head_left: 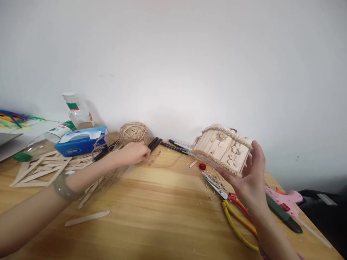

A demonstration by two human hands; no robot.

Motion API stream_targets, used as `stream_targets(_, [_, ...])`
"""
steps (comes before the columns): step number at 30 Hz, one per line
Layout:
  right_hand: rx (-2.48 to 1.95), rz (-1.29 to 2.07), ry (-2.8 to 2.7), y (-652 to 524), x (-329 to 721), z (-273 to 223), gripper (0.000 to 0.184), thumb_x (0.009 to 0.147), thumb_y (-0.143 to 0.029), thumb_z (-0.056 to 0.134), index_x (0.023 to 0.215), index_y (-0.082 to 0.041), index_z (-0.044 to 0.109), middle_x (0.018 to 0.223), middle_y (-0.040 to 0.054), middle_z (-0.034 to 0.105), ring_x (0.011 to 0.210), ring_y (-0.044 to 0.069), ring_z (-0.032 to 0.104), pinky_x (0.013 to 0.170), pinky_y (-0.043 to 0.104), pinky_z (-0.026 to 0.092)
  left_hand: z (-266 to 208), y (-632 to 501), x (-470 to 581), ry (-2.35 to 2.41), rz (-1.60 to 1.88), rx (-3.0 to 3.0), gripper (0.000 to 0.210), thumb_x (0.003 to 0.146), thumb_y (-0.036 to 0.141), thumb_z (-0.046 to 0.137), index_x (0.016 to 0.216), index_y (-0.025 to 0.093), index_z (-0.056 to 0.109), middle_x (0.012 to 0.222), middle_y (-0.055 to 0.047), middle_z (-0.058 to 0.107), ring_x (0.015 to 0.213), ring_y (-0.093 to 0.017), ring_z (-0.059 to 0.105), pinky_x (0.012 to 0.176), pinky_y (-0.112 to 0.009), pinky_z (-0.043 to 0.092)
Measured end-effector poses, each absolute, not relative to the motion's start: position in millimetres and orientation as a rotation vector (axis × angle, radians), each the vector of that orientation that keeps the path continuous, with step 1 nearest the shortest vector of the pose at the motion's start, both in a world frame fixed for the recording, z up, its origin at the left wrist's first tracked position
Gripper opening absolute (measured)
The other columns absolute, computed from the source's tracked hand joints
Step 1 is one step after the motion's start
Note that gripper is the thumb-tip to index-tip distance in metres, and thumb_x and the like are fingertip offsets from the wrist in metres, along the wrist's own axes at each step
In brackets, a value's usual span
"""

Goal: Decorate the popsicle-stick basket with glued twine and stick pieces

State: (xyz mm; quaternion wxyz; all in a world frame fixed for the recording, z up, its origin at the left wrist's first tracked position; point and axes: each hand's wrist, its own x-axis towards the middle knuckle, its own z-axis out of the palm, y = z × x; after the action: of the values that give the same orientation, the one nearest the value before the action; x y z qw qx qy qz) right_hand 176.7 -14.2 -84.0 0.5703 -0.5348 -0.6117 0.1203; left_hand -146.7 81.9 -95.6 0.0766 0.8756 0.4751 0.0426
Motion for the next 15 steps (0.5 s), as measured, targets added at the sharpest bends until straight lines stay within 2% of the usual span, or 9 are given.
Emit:
stream_targets(2, [-1.244,0.279,-1.43,-14,178,-85,0.105,0.059,-0.04,0.082,0.142,-0.028,0.019,0.145,0.0131,0.026,0.131,0.034,0.031,0.103,0.057,0.034,-89,89,-149,1.468,0.26,2.547,0.012,0.075,0.026,0.053,0.074,0.024,0.065,0.076,0.0,0.07,0.074,-0.019,0.063,0.065,-0.026,0.042])
stream_targets(5, [-1.217,0.277,-1.436,-12,178,-87,0.106,0.057,-0.039,0.083,0.142,-0.027,0.02,0.144,0.0131,0.027,0.13,0.033,0.033,0.104,0.055,0.034,-77,96,-152,1.569,0.493,2.434,0.017,0.079,0.033,0.05,0.08,0.022,0.062,0.079,-0.001,0.071,0.076,-0.019,0.064,0.066,-0.027,0.044])
stream_targets(9, [-1.198,0.28,-1.464,-11,178,-89,0.107,0.057,-0.039,0.083,0.142,-0.027,0.019,0.142,0.0132,0.031,0.129,0.033,0.035,0.103,0.056,0.034,-69,98,-153,1.675,0.75,2.303,0.02,0.077,0.037,0.053,0.084,0.02,0.058,0.084,-0.004,0.071,0.081,-0.022,0.065,0.07,-0.03,0.046])
stream_targets(15, [-1.2,0.265,-1.469,-14,174,-87,0.104,0.059,-0.039,0.082,0.142,-0.026,0.021,0.142,0.0137,0.03,0.128,0.033,0.036,0.102,0.057,0.034,-68,96,-148,1.629,0.858,2.237,0.012,0.073,0.033,0.056,0.074,0.02,0.056,0.079,-0.003,0.069,0.079,-0.021,0.063,0.073,-0.031,0.046])
